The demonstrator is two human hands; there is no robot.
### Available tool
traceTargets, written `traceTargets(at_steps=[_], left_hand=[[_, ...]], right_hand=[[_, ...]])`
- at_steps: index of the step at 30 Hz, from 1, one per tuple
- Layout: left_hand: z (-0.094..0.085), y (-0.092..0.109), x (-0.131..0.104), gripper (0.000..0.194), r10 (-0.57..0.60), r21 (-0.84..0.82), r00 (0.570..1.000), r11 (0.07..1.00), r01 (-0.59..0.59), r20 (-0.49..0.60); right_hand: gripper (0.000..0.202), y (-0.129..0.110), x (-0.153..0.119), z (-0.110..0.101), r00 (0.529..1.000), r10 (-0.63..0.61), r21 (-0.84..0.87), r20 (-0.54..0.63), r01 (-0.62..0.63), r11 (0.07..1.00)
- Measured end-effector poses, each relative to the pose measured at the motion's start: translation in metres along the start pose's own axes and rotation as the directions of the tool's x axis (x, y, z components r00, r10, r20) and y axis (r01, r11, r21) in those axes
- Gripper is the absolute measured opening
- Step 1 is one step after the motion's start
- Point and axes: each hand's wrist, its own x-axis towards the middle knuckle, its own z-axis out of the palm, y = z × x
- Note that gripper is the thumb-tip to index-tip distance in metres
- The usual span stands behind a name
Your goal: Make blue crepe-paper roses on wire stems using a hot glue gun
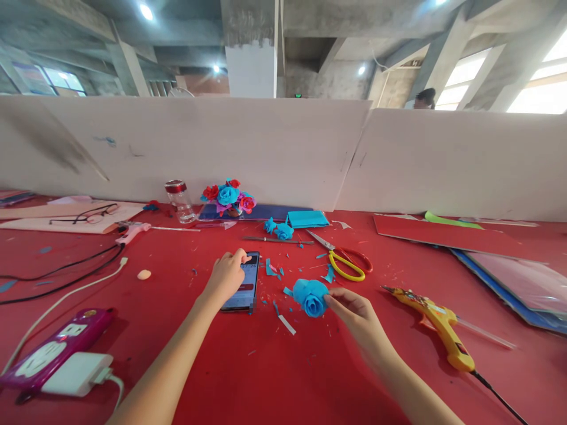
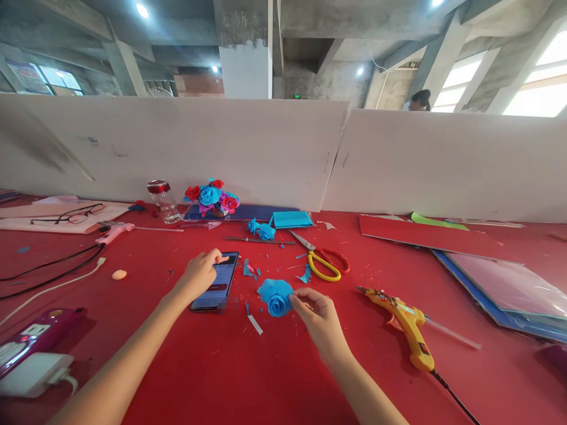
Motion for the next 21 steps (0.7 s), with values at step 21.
traceTargets(at_steps=[21], left_hand=[[-0.015,0.021,-0.01,0.026,0.015,-0.233,1.0,0.972,-0.019,-0.017]], right_hand=[[0.029,0.0,0.0,0.001,1.0,0.01,-0.019,-0.008,-0.01,1.0]])
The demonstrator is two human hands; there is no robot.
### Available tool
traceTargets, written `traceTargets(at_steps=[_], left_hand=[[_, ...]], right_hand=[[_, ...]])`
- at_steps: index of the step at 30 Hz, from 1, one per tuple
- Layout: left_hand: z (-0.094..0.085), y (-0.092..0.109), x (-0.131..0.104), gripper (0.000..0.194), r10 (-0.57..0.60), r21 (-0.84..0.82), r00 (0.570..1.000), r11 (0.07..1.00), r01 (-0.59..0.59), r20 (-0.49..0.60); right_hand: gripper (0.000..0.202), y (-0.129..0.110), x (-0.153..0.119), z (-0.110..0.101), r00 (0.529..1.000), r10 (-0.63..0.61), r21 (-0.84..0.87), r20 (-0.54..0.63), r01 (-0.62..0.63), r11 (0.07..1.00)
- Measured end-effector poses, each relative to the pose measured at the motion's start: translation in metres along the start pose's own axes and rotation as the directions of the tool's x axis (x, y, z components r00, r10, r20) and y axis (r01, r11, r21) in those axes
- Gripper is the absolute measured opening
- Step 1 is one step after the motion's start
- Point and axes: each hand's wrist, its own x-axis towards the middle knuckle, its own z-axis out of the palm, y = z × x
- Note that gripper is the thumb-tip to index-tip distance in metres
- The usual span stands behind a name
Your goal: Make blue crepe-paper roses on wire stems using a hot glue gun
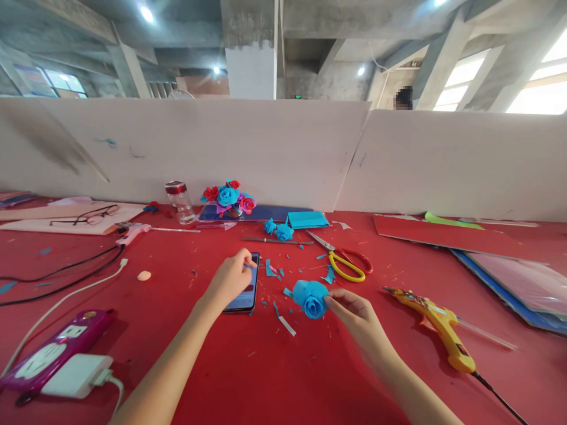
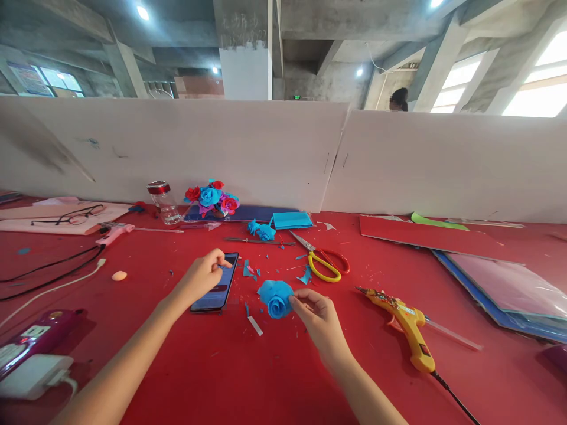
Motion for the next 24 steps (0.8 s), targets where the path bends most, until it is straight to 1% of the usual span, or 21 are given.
traceTargets(at_steps=[1,2,3,4,6,7,9,12,15,18,21,24], left_hand=[[0.0,0.007,-0.004,0.022,0.061,-0.132,0.994,0.99,-0.048,0.096],[0.0,0.015,-0.008,0.016,0.151,-0.258,0.97,0.961,-0.098,0.193],[0.0,0.024,-0.012,0.011,0.231,-0.344,0.936,0.93,-0.132,0.267],[0.001,0.032,-0.016,0.009,0.284,-0.404,0.909,0.903,-0.147,0.304],[0.004,0.045,-0.023,0.018,0.332,-0.45,0.879,0.879,-0.156,0.343],[0.005,0.05,-0.026,0.022,0.338,-0.461,0.879,0.873,-0.159,0.336],[0.007,0.057,-0.03,0.028,0.325,-0.478,0.893,0.866,-0.148,0.312],[0.009,0.06,-0.032,0.031,0.316,-0.513,0.904,0.848,-0.133,0.288],[0.012,0.061,-0.033,0.023,0.345,-0.538,0.905,0.826,-0.166,0.251],[0.017,0.06,-0.033,0.014,0.362,-0.503,0.903,0.839,-0.207,0.232],[0.021,0.058,-0.031,0.015,0.369,-0.445,0.905,0.861,-0.247,0.211],[0.022,0.057,-0.03,0.016,0.368,-0.428,0.911,0.865,-0.261,0.187]], right_hand=[[0.029,0.0,0.0,0.0,1.0,-0.002,-0.001,-0.006,0.002,1.0],[0.029,0.0,0.0,0.0,1.0,-0.004,-0.002,-0.011,0.004,1.0],[0.03,-0.001,0.0,0.0,1.0,-0.007,-0.002,-0.017,0.007,1.0],[0.031,-0.001,-0.001,0.0,1.0,-0.01,0.0,-0.019,0.01,1.0],[0.031,-0.002,-0.001,0.0,1.0,-0.014,0.001,-0.015,0.015,1.0],[0.031,-0.002,-0.001,0.0,1.0,-0.017,0.002,-0.014,0.017,1.0],[0.03,-0.003,-0.001,0.0,1.0,-0.02,0.01,-0.019,0.02,1.0],[0.029,-0.003,-0.001,-0.001,1.0,-0.018,0.037,-0.017,0.019,0.999],[0.028,-0.003,-0.001,-0.001,1.0,-0.01,0.062,0.013,0.009,0.998],[0.027,-0.002,-0.002,-0.001,1.0,0.007,0.067,0.014,-0.008,0.998],[0.027,0.0,-0.001,-0.001,1.0,0.008,0.044,0.026,-0.009,0.999],[0.027,0.002,0.0,-0.001,0.999,0.006,0.026,0.039,-0.007,1.0]])
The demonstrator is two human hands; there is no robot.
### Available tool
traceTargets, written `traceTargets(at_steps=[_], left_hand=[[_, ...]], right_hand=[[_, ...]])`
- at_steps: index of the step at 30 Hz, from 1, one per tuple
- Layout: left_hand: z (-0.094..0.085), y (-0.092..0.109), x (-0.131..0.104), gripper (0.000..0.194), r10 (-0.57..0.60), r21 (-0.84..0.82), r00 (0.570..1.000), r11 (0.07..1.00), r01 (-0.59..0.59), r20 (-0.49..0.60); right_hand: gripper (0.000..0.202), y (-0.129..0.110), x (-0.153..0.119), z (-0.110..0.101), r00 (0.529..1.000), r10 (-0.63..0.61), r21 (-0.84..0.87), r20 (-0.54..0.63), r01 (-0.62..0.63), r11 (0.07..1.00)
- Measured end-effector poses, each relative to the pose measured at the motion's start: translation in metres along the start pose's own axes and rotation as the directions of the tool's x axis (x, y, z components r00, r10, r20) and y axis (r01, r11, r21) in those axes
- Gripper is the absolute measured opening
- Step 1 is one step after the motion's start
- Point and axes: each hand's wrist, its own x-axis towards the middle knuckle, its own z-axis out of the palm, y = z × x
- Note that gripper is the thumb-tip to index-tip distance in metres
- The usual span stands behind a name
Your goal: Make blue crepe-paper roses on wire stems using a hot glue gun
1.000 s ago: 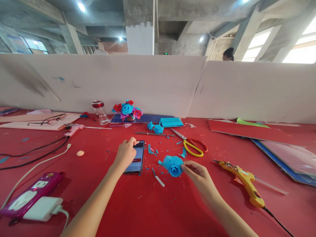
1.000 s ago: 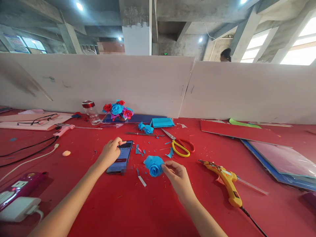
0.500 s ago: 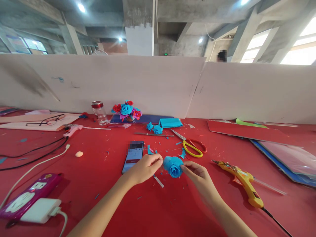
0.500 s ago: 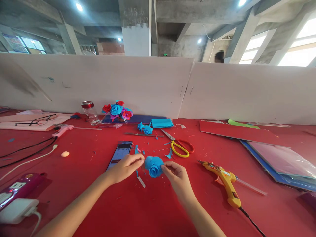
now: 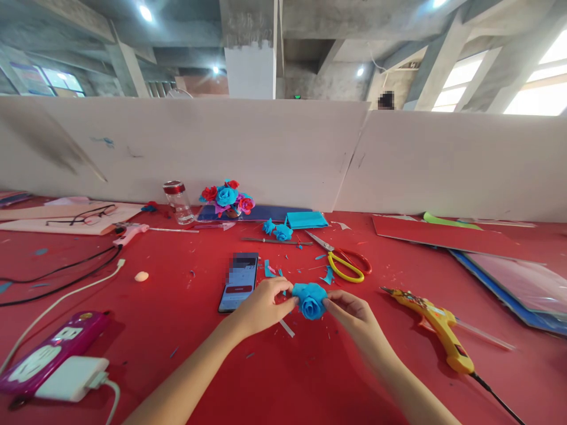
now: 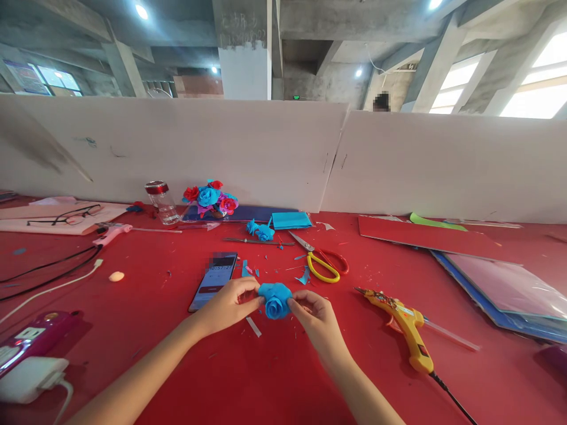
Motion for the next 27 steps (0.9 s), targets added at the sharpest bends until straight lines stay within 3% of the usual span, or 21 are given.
traceTargets(at_steps=[9,14,17,21,27], left_hand=[[-0.0003,-0.0017,0.0004,0.019,-0.019,-0.035,0.999,0.999,0.02,0.047],[0.0014,-0.0003,-0.0017,0.008,-0.026,-0.078,0.993,0.997,0.017,-0.111],[-0.0002,0.0032,-0.0043,0.011,0.057,-0.06,0.979,0.996,-0.07,-0.196],[-0.0013,0.0061,-0.0068,0.013,0.197,0.007,0.966,0.98,-0.199,-0.168],[0.0011,0.0036,-0.0065,0.012,0.297,0.13,0.937,0.952,-0.277,-0.182]], right_hand=[[0.029,0.0026,0.0004,-0.002,1.0,-0.006,-0.016,0.012,0.007,1.0],[0.029,0.0077,0.0036,-0.0016,0.999,-0.032,-0.049,0.004,0.032,0.998],[0.029,0.0082,0.0038,-0.0006,0.998,-0.056,-0.069,0.0,0.056,0.996],[0.026,0.0055,0.0014,-0.0001,0.995,-0.098,-0.1,-0.006,0.097,0.99],[0.02,0.005,-0.0009,-0.0001,0.977,-0.213,-0.21,-0.001,0.208,0.955]])
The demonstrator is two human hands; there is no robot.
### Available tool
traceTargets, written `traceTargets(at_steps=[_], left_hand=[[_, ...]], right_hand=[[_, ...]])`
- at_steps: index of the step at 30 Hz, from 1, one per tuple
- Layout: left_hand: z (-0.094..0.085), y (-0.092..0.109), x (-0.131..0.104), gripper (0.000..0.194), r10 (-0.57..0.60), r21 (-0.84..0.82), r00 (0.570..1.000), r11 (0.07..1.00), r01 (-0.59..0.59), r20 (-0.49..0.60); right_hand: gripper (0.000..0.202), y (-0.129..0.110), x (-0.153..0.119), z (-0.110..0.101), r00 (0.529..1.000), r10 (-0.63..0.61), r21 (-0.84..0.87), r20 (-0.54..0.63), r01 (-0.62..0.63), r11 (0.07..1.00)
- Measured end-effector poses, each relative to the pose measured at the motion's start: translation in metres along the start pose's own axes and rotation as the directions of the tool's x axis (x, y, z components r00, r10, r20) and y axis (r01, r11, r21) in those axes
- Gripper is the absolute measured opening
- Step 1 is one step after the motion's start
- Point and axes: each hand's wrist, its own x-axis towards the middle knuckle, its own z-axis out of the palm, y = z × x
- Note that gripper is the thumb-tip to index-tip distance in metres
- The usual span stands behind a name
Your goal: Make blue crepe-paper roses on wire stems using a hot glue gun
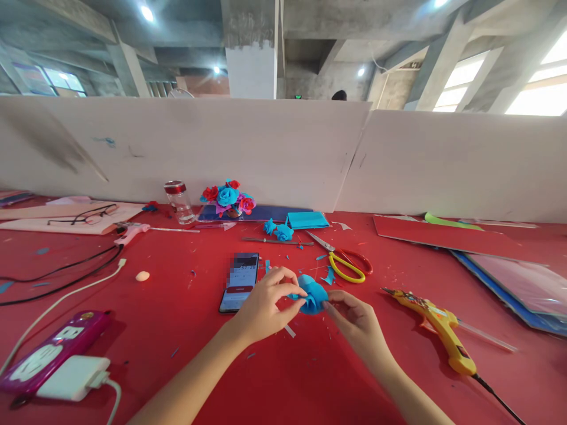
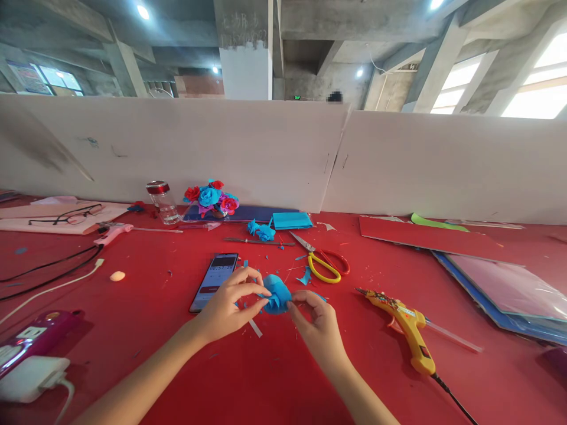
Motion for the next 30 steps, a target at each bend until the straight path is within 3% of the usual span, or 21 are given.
traceTargets(at_steps=[9,18,25,30], left_hand=[[-0.0017,-0.0014,-0.0009,0.019,0.074,0.053,0.997,0.996,-0.074,-0.001],[0.0021,-0.0032,-0.0019,0.009,0.161,0.274,0.985,0.952,-0.138,-0.064],[0.0027,-0.0035,-0.003,0.006,0.233,0.34,0.967,0.922,-0.186,-0.102],[0.001,-0.0009,-0.0034,0.009,0.2,0.354,0.978,0.92,-0.167,-0.058]], right_hand=[[0.019,0.0018,-0.0007,0.0003,0.999,-0.047,-0.08,-0.024,0.045,0.996],[0.019,0.0021,-0.0016,0.001,0.999,-0.042,-0.096,-0.02,0.04,0.995],[0.021,0.0013,0.0001,0.0022,0.998,0.059,0.063,0.008,-0.059,0.996],[0.026,0.0015,0.0022,0.0015,0.993,0.119,0.122,0.02,-0.12,0.985]])
